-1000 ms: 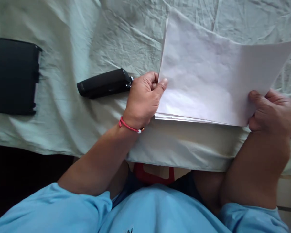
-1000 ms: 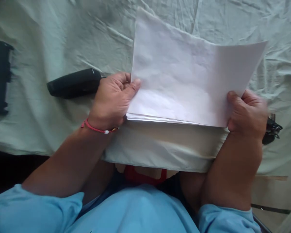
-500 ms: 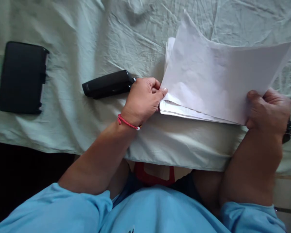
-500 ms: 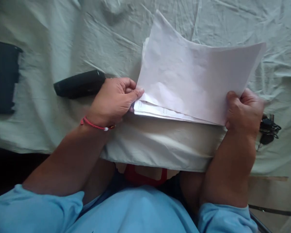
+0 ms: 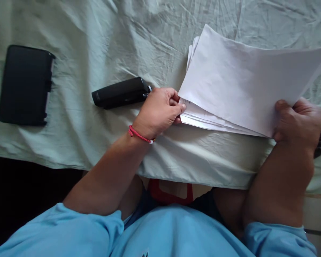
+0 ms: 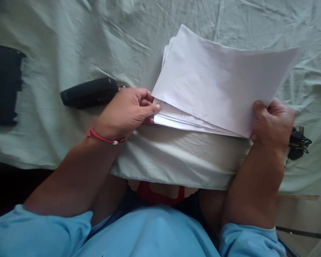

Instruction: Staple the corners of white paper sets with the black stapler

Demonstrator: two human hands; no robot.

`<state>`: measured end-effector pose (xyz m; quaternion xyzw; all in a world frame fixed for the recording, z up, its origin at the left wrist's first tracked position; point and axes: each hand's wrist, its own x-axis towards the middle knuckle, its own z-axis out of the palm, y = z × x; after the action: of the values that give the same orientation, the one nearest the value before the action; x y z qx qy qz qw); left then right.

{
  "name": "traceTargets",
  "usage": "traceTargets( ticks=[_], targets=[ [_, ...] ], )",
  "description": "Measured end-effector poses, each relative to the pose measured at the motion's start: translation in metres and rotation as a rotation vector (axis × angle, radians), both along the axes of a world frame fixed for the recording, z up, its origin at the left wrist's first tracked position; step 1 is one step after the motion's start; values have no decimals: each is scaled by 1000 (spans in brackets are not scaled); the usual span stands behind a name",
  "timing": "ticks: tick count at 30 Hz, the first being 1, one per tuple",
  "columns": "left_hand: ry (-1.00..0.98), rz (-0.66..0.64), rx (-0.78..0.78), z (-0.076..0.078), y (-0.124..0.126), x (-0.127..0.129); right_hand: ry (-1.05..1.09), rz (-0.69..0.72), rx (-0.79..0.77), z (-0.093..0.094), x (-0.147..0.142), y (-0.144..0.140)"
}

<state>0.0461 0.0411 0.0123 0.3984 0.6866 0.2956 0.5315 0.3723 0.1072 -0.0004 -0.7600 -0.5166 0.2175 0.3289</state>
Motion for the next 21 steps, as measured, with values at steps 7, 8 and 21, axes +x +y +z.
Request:
traceTargets(
  ticks=[7, 8, 21],
  targets=[
    [-44, -10, 90, -9, -4, -3, 45, -33, -7, 0, 0, -1],
    [-44, -11, 105, -10, -5, -3, 53, -24, 4, -1, 1, -1],
    [-130, -59, 83, -12, -6, -6, 16, -26, 15, -4, 4, 1]
  ],
)
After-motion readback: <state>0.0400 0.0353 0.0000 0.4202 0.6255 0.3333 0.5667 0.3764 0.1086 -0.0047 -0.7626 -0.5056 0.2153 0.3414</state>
